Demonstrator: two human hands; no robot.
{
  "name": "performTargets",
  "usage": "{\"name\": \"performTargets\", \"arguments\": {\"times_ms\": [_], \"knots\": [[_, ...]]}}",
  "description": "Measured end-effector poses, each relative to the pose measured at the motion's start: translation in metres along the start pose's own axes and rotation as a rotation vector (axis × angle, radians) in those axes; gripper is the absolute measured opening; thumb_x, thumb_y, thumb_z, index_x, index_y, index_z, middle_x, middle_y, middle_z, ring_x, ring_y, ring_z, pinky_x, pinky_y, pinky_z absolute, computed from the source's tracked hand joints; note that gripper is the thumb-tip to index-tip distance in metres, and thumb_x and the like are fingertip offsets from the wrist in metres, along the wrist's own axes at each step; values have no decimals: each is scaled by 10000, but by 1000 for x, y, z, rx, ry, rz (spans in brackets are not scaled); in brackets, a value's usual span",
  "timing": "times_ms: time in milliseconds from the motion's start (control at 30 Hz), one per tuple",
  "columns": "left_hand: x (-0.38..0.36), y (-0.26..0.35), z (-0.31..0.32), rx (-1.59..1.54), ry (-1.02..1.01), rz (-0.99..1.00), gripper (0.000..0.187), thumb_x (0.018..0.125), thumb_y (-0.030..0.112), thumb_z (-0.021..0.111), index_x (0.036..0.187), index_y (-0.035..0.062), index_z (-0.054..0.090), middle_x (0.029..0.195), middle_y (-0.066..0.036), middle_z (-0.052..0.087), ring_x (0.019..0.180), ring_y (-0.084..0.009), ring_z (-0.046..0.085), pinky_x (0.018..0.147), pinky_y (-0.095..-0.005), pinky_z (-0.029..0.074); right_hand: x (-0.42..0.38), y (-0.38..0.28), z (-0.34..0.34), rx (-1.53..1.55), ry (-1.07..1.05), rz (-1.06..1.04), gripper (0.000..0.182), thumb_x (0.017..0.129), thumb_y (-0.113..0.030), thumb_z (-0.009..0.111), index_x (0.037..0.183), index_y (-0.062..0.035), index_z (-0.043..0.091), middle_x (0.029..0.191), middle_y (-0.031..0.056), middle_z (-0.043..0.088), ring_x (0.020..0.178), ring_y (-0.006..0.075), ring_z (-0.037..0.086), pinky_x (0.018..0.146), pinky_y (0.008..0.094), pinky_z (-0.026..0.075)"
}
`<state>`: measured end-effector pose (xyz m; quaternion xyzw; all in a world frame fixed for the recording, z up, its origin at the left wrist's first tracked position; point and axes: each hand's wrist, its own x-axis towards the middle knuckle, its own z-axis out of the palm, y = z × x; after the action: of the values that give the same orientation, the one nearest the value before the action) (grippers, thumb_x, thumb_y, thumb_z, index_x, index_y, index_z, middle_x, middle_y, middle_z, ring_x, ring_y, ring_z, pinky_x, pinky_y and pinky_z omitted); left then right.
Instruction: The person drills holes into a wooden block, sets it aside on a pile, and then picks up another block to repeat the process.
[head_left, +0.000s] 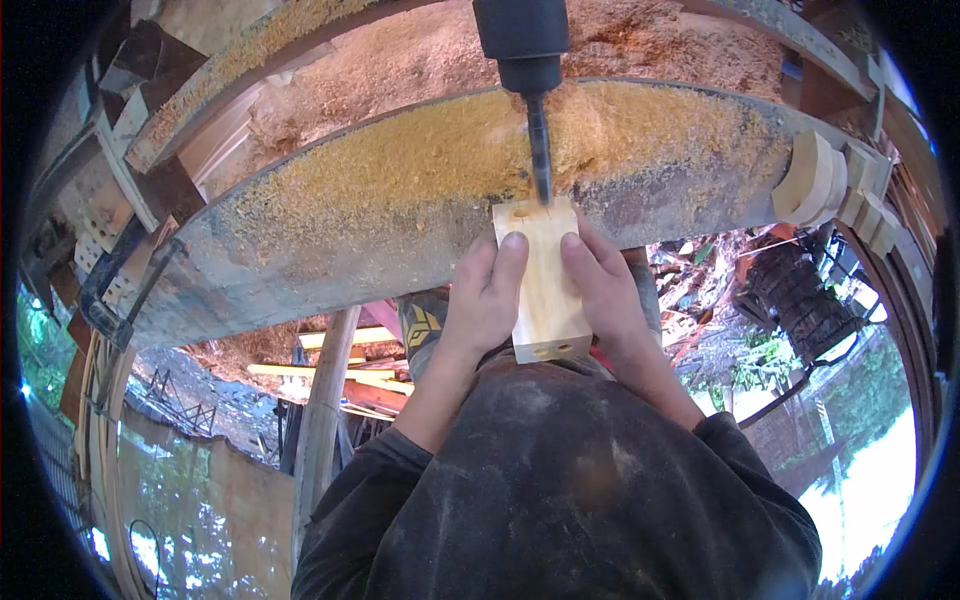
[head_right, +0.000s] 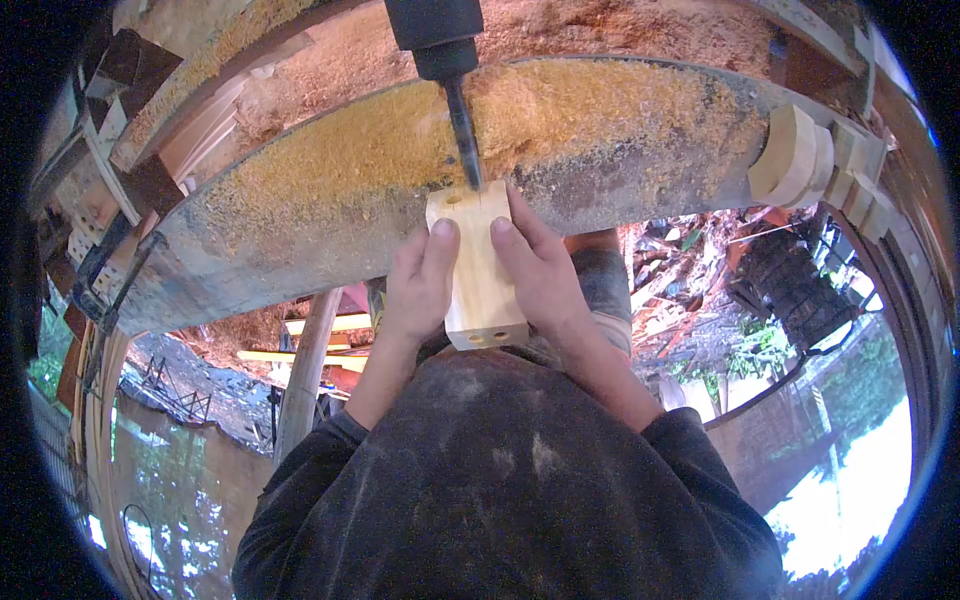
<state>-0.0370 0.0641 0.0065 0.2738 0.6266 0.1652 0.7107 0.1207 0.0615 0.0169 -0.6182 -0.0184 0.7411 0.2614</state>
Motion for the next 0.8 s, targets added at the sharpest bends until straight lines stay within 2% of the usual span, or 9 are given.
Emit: {"name": "performTargets", "arguments": {"times_ms": [100,300,433,600,800], "knots": [[5,-12,3,-128,9,31,365,1062,265,437,1204,-20,616,1047,-157,687,968,-208,655,852,-341,500,0,-6,6,-7,9,-32,519,1050,-164,483,1518,7,338,1331,64,574,1147,103,552,971,256,458],[6,-16,5,-161,24,53,379,1060,287,447,1192,-22,621,1028,-161,690,958,-218,661,845,-355,502,2,-4,2,-32,4,-20,540,1049,-158,485,1530,11,307,1354,73,562,1165,109,546,985,262,453],[7,-12,3,-97,44,73,379,1059,286,450,1169,-25,635,1016,-167,689,946,-229,666,837,-361,504,3,-5,5,-13,1,-35,540,1050,-157,486,1530,12,305,1360,75,556,1174,109,539,989,266,451],[5,-3,0,-39,24,-17,359,1052,266,472,1157,-31,644,1004,-178,688,931,-240,674,815,-362,510,1,-7,8,1,31,-13,541,1049,-149,484,1533,7,301,1368,80,551,1184,120,537,996,269,446],[8,-12,3,-129,20,66,354,1054,257,471,1156,-30,650,1008,-172,688,934,-230,672,819,-357,513,3,-4,8,36,49,-12,535,1045,-156,494,1524,8,319,1355,78,556,1188,127,537,1012,278,435]]}}
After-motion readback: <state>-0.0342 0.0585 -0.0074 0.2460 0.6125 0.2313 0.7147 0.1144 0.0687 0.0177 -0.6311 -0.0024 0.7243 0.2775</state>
